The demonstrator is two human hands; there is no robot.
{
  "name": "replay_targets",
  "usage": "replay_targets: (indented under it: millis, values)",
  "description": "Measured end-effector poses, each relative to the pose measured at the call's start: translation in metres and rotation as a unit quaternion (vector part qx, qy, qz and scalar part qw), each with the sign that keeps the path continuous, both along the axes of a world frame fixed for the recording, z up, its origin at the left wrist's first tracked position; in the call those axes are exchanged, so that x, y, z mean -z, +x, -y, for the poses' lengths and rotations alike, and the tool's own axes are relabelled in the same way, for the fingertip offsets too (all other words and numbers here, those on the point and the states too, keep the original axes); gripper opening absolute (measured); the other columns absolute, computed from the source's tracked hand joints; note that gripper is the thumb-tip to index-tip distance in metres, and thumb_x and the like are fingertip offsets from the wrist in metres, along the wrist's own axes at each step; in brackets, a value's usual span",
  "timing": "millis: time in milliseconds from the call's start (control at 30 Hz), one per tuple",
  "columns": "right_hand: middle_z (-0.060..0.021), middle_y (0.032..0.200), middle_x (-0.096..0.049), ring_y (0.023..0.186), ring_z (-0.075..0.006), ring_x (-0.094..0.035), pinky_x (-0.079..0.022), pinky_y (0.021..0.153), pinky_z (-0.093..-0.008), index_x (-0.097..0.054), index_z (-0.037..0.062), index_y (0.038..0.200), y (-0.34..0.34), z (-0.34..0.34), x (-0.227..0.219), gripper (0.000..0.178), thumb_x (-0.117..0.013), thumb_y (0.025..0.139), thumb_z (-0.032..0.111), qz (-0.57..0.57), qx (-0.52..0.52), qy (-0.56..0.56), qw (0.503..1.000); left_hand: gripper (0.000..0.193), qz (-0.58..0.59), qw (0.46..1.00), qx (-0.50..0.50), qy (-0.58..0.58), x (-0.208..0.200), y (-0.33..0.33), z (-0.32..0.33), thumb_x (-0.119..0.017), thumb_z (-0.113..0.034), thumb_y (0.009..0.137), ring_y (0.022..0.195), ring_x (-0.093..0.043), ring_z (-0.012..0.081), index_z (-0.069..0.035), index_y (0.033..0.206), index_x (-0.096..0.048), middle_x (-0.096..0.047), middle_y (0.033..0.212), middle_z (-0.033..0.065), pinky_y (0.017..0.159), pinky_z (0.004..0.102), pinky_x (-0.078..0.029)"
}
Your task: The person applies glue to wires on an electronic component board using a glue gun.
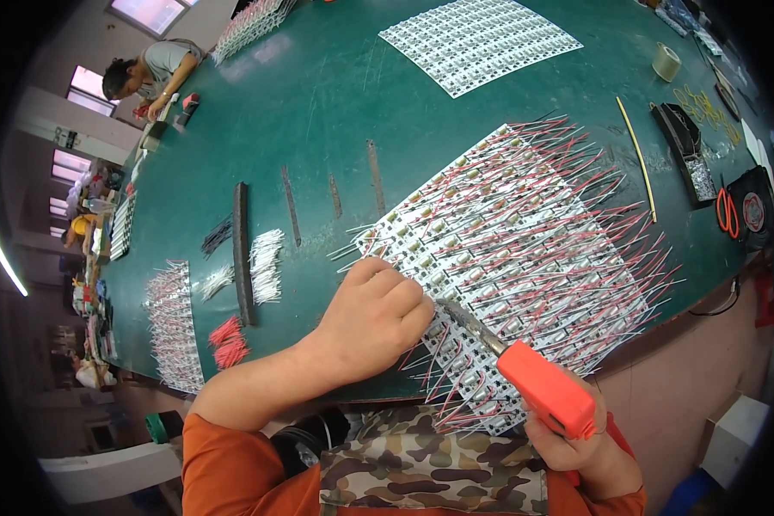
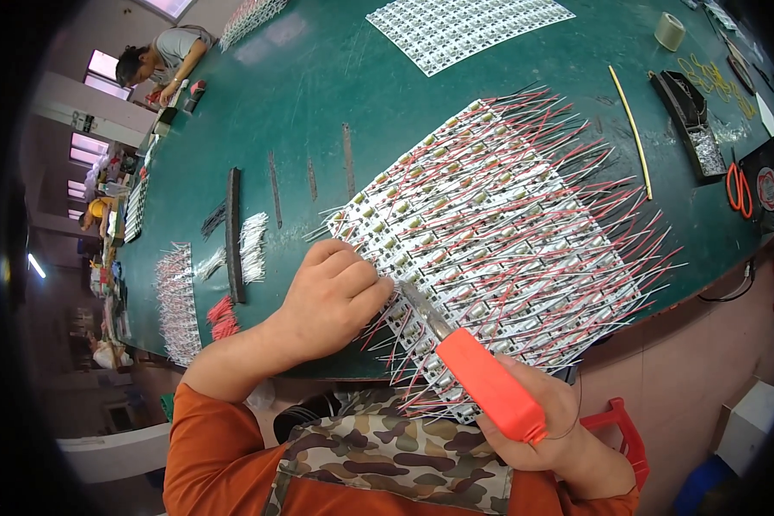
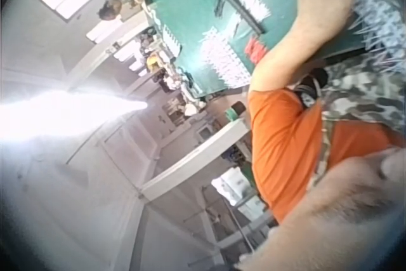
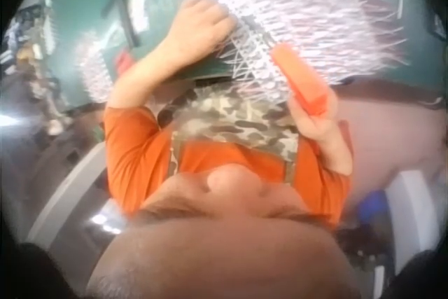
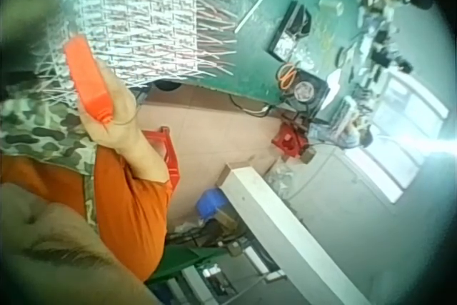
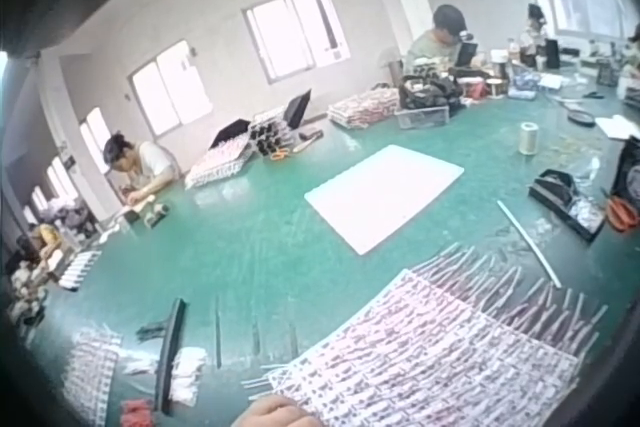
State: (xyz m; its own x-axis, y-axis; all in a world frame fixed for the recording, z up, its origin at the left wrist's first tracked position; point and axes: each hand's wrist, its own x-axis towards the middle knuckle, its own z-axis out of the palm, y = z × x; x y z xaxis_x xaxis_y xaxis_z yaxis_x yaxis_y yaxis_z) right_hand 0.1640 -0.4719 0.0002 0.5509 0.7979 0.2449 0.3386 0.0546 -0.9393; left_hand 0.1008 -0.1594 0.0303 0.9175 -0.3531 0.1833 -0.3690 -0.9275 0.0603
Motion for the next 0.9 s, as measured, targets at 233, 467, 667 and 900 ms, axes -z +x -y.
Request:
replay_targets:
  millis: [233, 467, 667, 900]
  values:
    - [-0.0233, 0.107, -0.07, 0.084, -0.0287, -0.073, -0.057, 0.078, -0.0337, -0.048, -0.0148, 0.132, 0.0, -0.001, -0.004, 0.063, -0.076, 0.08, 0.003, 0.039, 0.004, -0.013, 0.999, 0.021, -0.004, 1.0, 0.002, 0.004, -0.001, 0.0, 0.0, -0.064, -0.014, 0.073, 0.082, -0.059, 0.0223, -0.007, 0.093, -0.066, -0.054, 0.08, 0.0025, 0.085, 0.0396, -0.047]
    - [-0.0239, 0.113, -0.068, 0.092, -0.0272, -0.072, -0.056, 0.083, -0.0338, -0.048, -0.0142, 0.132, 0.002, 0.0, -0.01, 0.062, -0.076, 0.08, 0.003, 0.041, 0.005, -0.021, 0.999, 0.021, -0.004, 1.0, -0.001, 0.002, -0.001, 0.001, 0.0, -0.064, -0.014, 0.073, 0.082, -0.059, 0.0218, -0.007, 0.093, -0.066, -0.055, 0.081, 0.0023, 0.086, 0.0394, -0.047]
    - [-0.0239, 0.117, -0.067, 0.095, -0.0263, -0.072, -0.056, 0.085, -0.0343, -0.047, -0.012, 0.135, 0.001, 0.009, -0.004, 0.064, -0.076, 0.081, 0.005, -0.014, -0.004, -0.006, 1.0, 0.02, -0.005, 1.0, -0.002, 0.008, -0.001, 0.0, 0.001, -0.063, -0.014, 0.074, 0.082, -0.059, 0.0213, -0.007, 0.093, -0.066, -0.055, 0.081, 0.0021, 0.087, 0.0395, -0.048]
    - [-0.0237, 0.118, -0.067, 0.096, -0.0254, -0.072, -0.056, 0.085, -0.0345, -0.046, -0.0123, 0.137, -0.001, 0.011, 0.0, 0.065, -0.076, 0.083, 0.006, -0.007, 0.005, -0.003, 1.0, 0.02, -0.007, 1.0, -0.005, 0.012, -0.001, -0.001, 0.002, -0.064, -0.013, 0.073, 0.083, -0.059, 0.0222, -0.008, 0.092, -0.066, -0.055, 0.081, 0.0027, 0.087, 0.04, -0.047]
